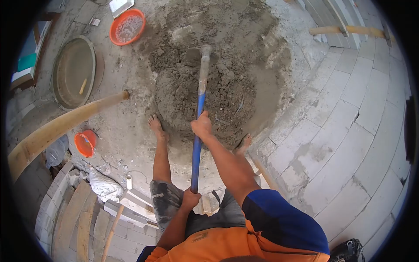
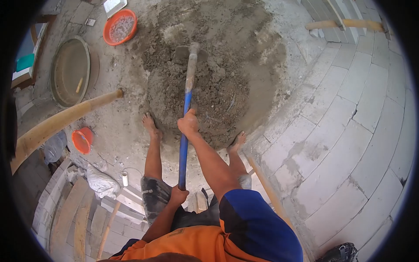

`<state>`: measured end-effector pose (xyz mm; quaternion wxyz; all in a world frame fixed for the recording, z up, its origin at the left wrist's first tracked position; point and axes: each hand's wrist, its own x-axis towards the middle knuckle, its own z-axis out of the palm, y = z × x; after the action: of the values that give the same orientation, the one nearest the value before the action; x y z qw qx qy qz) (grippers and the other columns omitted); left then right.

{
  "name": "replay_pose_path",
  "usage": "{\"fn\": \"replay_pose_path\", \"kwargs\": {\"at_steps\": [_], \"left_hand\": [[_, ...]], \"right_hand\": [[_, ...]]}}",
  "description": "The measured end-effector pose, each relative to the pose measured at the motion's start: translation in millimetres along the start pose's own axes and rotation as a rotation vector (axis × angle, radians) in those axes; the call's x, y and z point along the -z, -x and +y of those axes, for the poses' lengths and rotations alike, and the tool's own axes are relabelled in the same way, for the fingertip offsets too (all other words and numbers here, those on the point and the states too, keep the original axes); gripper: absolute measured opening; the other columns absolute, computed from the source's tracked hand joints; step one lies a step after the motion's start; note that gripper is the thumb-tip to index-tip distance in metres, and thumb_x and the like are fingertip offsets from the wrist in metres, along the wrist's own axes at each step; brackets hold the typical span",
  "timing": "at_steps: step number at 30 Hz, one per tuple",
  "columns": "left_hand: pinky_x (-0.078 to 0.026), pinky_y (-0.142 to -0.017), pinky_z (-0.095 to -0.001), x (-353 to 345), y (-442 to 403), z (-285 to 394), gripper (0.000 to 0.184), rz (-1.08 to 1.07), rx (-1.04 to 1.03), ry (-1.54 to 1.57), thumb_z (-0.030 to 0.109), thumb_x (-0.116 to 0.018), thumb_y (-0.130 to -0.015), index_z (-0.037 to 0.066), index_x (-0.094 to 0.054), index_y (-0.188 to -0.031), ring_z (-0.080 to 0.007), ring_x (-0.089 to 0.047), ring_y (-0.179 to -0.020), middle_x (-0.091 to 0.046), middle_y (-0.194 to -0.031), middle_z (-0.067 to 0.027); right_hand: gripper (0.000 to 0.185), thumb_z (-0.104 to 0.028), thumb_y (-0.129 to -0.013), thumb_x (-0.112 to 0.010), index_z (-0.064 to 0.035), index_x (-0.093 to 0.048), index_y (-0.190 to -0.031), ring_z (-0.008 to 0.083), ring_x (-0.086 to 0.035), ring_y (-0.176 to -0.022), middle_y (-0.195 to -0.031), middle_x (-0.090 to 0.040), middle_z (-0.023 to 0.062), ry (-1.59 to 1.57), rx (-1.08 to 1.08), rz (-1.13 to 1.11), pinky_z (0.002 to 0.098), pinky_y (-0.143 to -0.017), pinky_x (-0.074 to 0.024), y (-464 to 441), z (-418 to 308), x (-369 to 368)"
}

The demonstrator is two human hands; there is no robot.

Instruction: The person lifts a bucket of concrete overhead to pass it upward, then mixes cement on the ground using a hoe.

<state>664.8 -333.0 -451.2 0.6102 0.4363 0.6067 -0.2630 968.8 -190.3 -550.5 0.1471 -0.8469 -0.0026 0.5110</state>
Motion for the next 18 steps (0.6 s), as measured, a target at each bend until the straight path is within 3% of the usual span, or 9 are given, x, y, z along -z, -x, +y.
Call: {"fn": "replay_pose_path", "kwargs": {"at_steps": [1,5,6,8,11,13,14,16,18], "left_hand": [[-0.05,-0.063,-0.036,9,11,-8,0.014,-0.038,0.005,-0.183,0.007,-0.066,-0.074,-0.002,-0.06,-0.084,-0.0166,-0.059,-0.065,-0.059,-0.068,-0.0085],[-0.053,-0.068,-0.0424,-17,37,-27,0.017,0.036,-0.055,-0.192,0.01,-0.065,-0.075,0.001,-0.064,-0.088,-0.0288,-0.069,-0.069,-0.065,-0.071,-0.0177],[-0.054,-0.071,-0.0464,-21,25,-17,0.02,0.051,-0.066,-0.232,0.013,-0.067,-0.074,0.004,-0.066,-0.092,-0.0386,-0.071,-0.077,-0.069,-0.077,-0.0215],[-0.054,-0.073,-0.0478,-31,-20,3,0.025,0.067,-0.15,-0.287,0.014,-0.068,-0.074,0.005,-0.067,-0.097,-0.0431,-0.069,-0.08,-0.07,-0.08,-0.0225],[-0.054,-0.075,-0.05,-60,-108,109,0.028,0.123,-0.329,-0.309,0.015,-0.068,-0.075,0.006,-0.068,-0.101,-0.044,-0.068,-0.082,-0.07,-0.082,-0.0229],[-0.054,-0.079,-0.0503,-91,-176,186,0.035,0.15,-0.445,-0.293,0.015,-0.068,-0.076,0.006,-0.067,-0.11,-0.0437,-0.069,-0.087,-0.071,-0.088,-0.0233],[-0.053,-0.073,-0.0469,-105,-203,232,0.032,0.189,-0.499,-0.288,0.011,-0.066,-0.077,0.002,-0.067,-0.107,-0.0428,-0.069,-0.082,-0.069,-0.083,-0.0242],[-0.052,-0.079,-0.0476,-123,-241,332,0.033,0.071,-0.475,-0.247,0.012,-0.064,-0.083,0.002,-0.065,-0.114,-0.0413,-0.069,-0.092,-0.071,-0.097,-0.0226],[-0.052,-0.083,-0.0474,-144,-275,408,0.032,0.098,-0.551,-0.248,0.013,-0.061,-0.084,0.002,-0.065,-0.114,-0.0406,-0.069,-0.096,-0.071,-0.1,-0.0227]], "right_hand": [[0.048,-0.012,-0.084,-0.065,0.0057,-0.041,-0.122,0.0466,-0.068,-0.095,-0.101,-0.065,0.031,-0.026,0.067,0.05,0.0509,-0.085,-0.0544,10,23,-10],[0.053,-0.014,-0.08,-0.068,0.0056,-0.041,-0.121,0.0478,-0.068,-0.088,-0.092,-0.066,0.0292,-0.212,0.049,0.077,0.049,-0.08,-0.0544,47,56,18],[0.054,-0.015,-0.079,-0.069,0.0055,-0.041,-0.121,0.0482,-0.068,-0.087,-0.089,-0.066,0.0284,-0.255,0.042,0.092,0.0485,-0.078,-0.0546,47,61,31],[0.051,-0.013,-0.08,-0.068,0.0058,-0.042,-0.119,0.0413,-0.07,-0.075,-0.081,-0.066,0.0237,-0.318,0.107,0.18,0.0461,-0.069,-0.0561,5,61,55],[0.045,-0.007,-0.081,-0.067,0.0065,-0.042,-0.116,0.0238,-0.067,-0.057,-0.075,-0.064,0.0168,-0.49,0.178,0.255,0.0394,-0.054,-0.0544,-69,6,143],[0.04,-0.006,-0.08,-0.066,0.0044,-0.044,-0.112,0.0233,-0.065,-0.058,-0.078,-0.061,0.0162,-0.494,0.272,0.35,0.039,-0.054,-0.0535,-132,-30,205],[0.042,-0.005,-0.08,-0.068,0.0041,-0.045,-0.114,0.0233,-0.064,-0.06,-0.08,-0.06,0.0155,-0.445,0.282,0.39,0.039,-0.055,-0.0531,-168,-45,234],[0.049,-0.005,-0.081,-0.072,0.0057,-0.046,-0.122,0.0255,-0.065,-0.071,-0.089,-0.061,0.0171,-0.444,0.345,0.431,0.0423,-0.061,-0.0537,-235,-70,287],[0.062,-0.009,-0.08,-0.074,0.0104,-0.044,-0.13,0.0332,-0.069,-0.084,-0.102,-0.064,0.0245,-0.239,0.388,0.607,0.0461,-0.068,-0.0565,-302,-81,320]]}}
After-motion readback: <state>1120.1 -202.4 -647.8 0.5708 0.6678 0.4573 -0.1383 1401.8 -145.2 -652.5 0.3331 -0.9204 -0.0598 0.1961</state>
